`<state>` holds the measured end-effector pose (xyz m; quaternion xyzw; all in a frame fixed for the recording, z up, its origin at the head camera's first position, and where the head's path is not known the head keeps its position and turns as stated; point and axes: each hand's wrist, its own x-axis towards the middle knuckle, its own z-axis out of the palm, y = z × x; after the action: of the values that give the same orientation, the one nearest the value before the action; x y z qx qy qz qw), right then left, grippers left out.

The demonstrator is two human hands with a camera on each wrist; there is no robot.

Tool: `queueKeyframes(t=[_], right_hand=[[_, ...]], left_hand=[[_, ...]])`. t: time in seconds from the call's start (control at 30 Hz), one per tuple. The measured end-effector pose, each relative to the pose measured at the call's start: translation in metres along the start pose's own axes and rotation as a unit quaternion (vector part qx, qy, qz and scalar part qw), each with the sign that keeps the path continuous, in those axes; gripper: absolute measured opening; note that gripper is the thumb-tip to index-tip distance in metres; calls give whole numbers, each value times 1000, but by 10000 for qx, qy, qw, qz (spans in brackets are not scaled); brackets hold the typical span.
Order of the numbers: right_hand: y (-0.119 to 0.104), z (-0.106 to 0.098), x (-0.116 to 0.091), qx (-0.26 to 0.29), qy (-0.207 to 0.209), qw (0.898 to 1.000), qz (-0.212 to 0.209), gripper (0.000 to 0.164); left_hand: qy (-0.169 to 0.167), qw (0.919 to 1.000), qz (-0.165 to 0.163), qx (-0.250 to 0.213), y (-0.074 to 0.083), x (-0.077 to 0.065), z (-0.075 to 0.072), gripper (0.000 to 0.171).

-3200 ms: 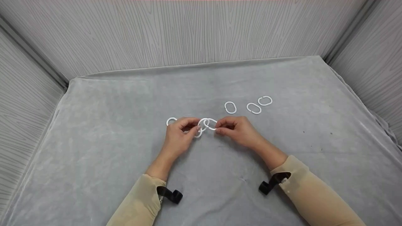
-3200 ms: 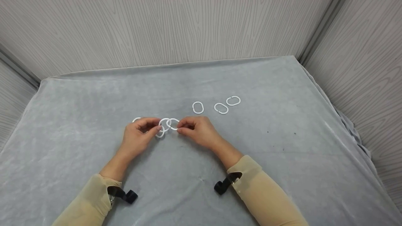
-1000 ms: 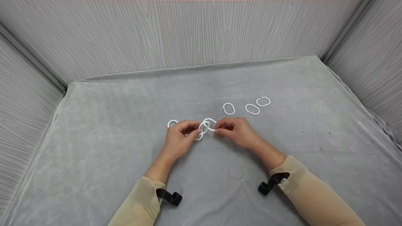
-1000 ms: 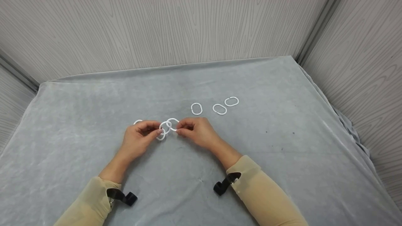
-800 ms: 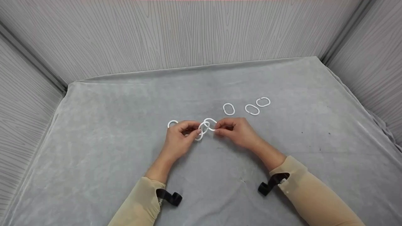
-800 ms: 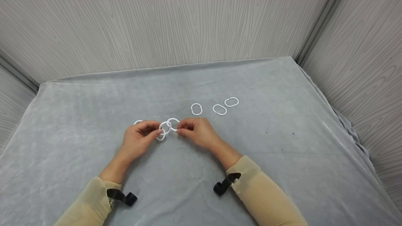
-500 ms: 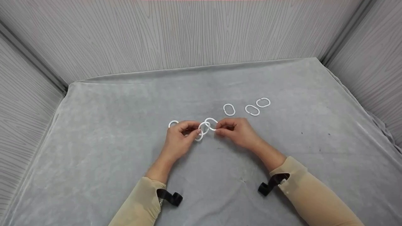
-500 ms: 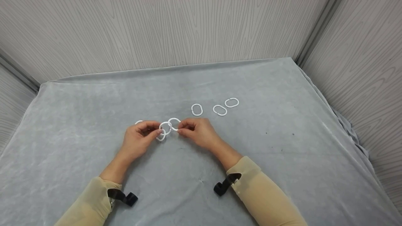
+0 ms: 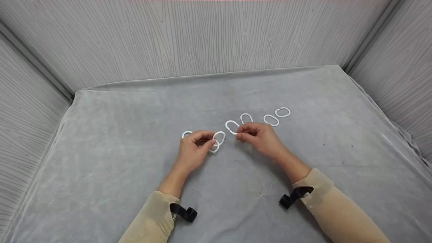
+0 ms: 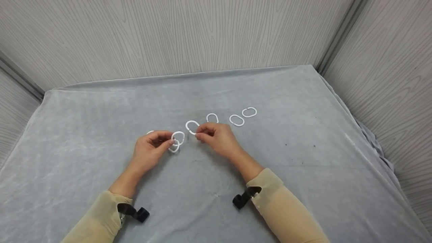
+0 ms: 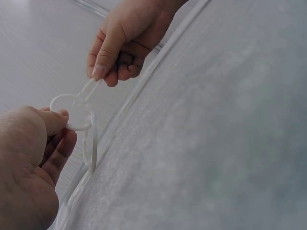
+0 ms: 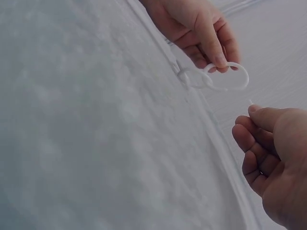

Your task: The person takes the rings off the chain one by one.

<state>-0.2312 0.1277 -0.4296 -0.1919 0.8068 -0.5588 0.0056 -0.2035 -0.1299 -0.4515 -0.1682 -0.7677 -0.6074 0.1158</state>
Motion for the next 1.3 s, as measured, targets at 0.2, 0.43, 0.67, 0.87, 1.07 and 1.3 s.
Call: queueKeyframes(t=[0.2, 0.43, 0.67, 0.87, 1.07, 1.3], right_hand=[[-7, -22, 10, -167, 196, 9997, 13, 10], [-4, -48, 27, -670, 352, 9971, 100, 11], [7, -65, 40, -1250, 342, 9913, 233, 11], [18, -74, 53, -1401, 465, 9883, 390, 11], [25, -78, 64, -1670, 535, 9835, 450, 8], [30, -80, 75, -1768, 474, 9817, 532, 8]], left_hand=[[21, 10000, 8, -71, 0, 0, 0, 16], [-23, 9998, -69, -170, -1, -2, 1, 16], [-42, 10000, -61, 49, 0, -2, 1, 17], [-56, 10000, -38, 57, 2, -1, -1, 17], [-79, 9999, -60, -19, 1, 1, -1, 18], [-56, 10000, -54, -10, 1, 0, 1, 17]])
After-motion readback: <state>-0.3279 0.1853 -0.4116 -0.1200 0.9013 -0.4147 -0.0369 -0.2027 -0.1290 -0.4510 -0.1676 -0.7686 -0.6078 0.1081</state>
